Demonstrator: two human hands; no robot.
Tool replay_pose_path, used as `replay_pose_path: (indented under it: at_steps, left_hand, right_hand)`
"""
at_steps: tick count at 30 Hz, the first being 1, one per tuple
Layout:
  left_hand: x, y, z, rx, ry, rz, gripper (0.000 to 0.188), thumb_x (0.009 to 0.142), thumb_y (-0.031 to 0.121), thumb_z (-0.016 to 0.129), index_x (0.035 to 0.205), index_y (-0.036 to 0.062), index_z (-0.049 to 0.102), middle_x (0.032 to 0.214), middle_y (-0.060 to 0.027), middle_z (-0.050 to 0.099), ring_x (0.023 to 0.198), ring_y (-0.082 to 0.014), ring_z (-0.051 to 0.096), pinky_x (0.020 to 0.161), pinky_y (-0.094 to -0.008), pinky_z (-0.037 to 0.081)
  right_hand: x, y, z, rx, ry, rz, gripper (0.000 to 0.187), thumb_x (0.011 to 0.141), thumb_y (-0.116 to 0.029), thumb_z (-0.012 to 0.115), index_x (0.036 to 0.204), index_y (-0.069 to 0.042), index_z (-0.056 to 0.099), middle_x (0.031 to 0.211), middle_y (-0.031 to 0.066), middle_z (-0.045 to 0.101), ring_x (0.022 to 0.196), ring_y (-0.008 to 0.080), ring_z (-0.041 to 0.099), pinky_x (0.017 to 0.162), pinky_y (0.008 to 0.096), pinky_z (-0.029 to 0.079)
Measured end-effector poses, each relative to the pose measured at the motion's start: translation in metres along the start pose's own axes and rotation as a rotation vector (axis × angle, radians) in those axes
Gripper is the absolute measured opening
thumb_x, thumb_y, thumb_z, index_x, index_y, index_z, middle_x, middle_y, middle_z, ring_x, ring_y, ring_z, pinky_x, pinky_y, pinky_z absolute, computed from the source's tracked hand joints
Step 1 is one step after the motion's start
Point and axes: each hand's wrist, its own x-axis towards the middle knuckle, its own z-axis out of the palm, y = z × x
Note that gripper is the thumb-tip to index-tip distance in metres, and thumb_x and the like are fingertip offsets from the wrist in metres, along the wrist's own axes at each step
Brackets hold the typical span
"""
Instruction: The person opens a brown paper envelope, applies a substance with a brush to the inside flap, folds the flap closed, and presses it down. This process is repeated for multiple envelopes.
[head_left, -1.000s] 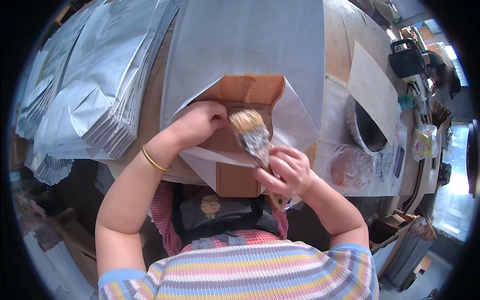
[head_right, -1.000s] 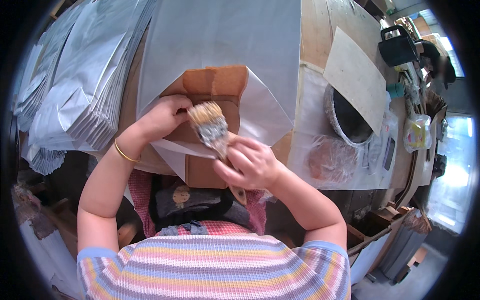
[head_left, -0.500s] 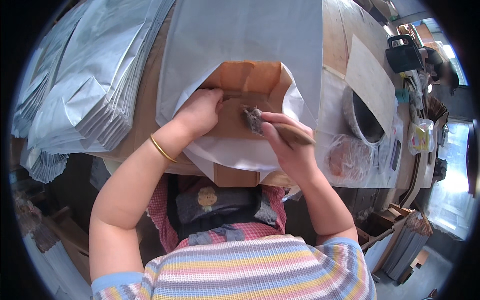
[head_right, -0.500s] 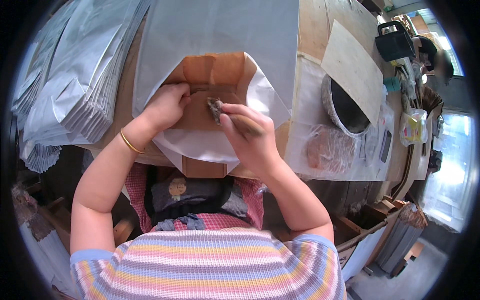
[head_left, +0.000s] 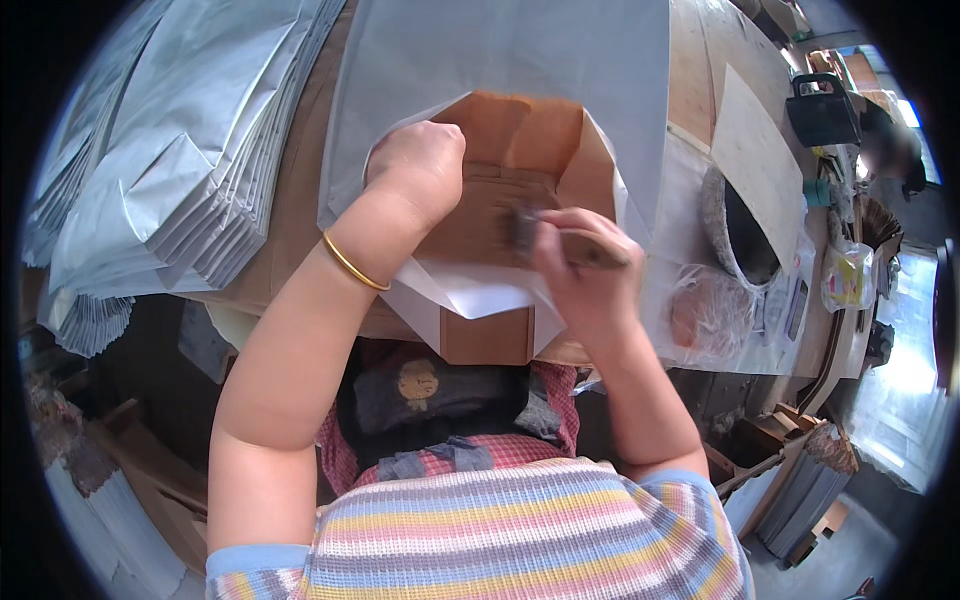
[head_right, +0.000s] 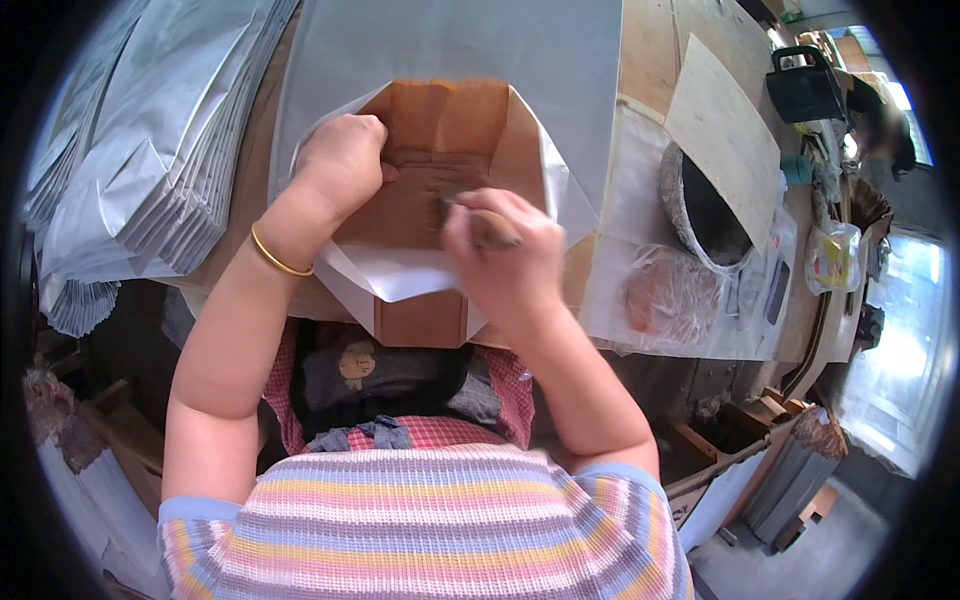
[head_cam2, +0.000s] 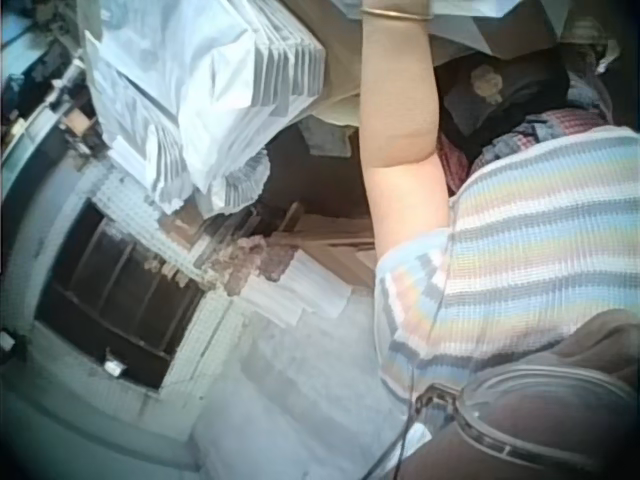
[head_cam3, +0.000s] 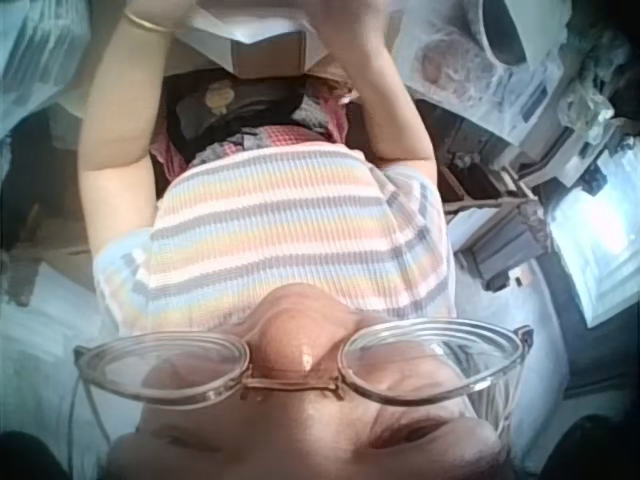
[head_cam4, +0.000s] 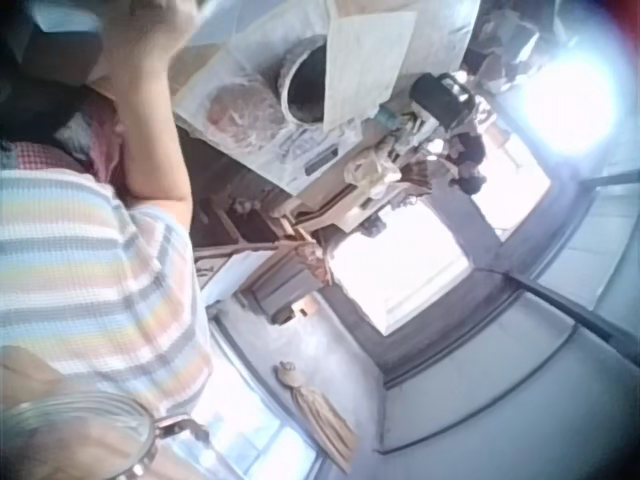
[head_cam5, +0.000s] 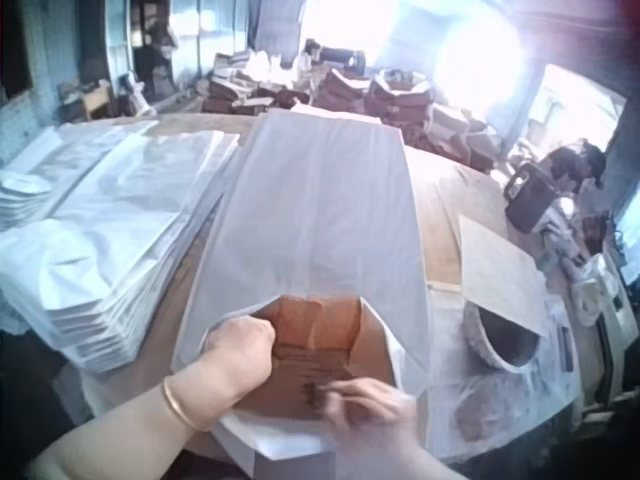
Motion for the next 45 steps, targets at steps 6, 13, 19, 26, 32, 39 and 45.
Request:
replay_pose_path:
  at_steps: [6,13,19,26,32,39,45]
  left_hand:
    - [-0.014,0.024,-0.008,0.272,0.016,0.065,0.012,0.079,0.012,0.07,0.09,0.0055,0.072,0.106,-0.0125,0.067,0.103,-0.0273,0.065,0.085,-0.0367,0.055]
    - [-0.024,0.04,0.013,0.511,0.19,0.133,0.013,0.078,0.008,0.067,0.088,0.0034,0.073,0.113,-0.0135,0.06,0.115,-0.0294,0.054,0.099,-0.0327,0.046]
    - [-0.027,0.048,-0.002,0.481,-0.053,0.21,0.02,0.079,0.009,0.067,0.097,0.0019,0.072,0.119,-0.0194,0.062,0.119,-0.0318,0.054,0.101,-0.0336,0.044]
    - [-0.052,-0.068,0.067,-0.12,0.64,0.132,0.062,0.096,0.03,0.053,0.147,0.0013,0.031,0.15,-0.0207,0.035,0.138,-0.0339,0.036,0.114,-0.0451,0.027]
    - [-0.042,-0.031,0.08,-0.036,0.451,0.19,0.07,0.096,0.039,0.047,0.153,0.0063,0.022,0.158,-0.0215,0.018,0.145,-0.0359,0.021,0.118,-0.0512,0.014]
    - [-0.063,-0.051,0.049,-0.096,0.113,0.45,0.069,0.093,0.031,0.052,0.151,0.0043,0.026,0.157,-0.0212,0.021,0.146,-0.0347,0.02,0.119,-0.047,0.014]
    - [-0.047,-0.05,0.068,0.087,0.332,0.453,0.072,0.093,0.04,0.05,0.15,0.0021,0.027,0.156,-0.0228,0.022,0.146,-0.0358,0.019,0.12,-0.0456,0.011]
  right_hand:
    - [0.0,0.014,-0.048,-0.414,-0.081,-0.037,0.008,0.083,-0.011,0.063,0.078,-0.004,0.065,0.081,0.013,0.069,0.066,0.0321,0.065,0.06,0.0375,0.052]
    - [0.028,0.048,-0.033,1.212,0.331,0.301,0.032,0.101,-0.02,0.05,0.12,0.004,0.057,0.12,0.0125,0.06,0.102,0.0171,0.061,0.095,0.0307,0.047]
    - [0.032,0.088,0.035,1.787,0.135,0.348,0.037,0.1,-0.027,0.048,0.126,-0.001,0.054,0.116,0.0112,0.065,0.108,0.0226,0.06,0.106,0.0408,0.041]
    - [0.036,0.096,0.033,1.842,-0.098,0.282,0.04,0.102,-0.03,0.043,0.13,-0.001,0.05,0.12,0.0132,0.065,0.111,0.0242,0.062,0.111,0.0446,0.038]
    - [0.034,0.091,0.03,1.77,-0.149,0.306,0.039,0.102,-0.027,0.045,0.13,0.0,0.05,0.117,0.0132,0.065,0.106,0.0236,0.064,0.107,0.0453,0.042]
    - [0.031,0.09,0.025,1.564,-0.27,0.332,0.032,0.099,-0.02,0.053,0.123,0.001,0.055,0.112,0.0123,0.065,0.103,0.0219,0.063,0.093,0.0404,0.052]
    - [-0.034,0.048,-0.05,0.462,-0.52,0.024,0.022,0.088,-0.015,0.068,0.105,-0.001,0.069,0.1,0.0101,0.068,0.089,0.0206,0.066,0.077,0.0319,0.053]
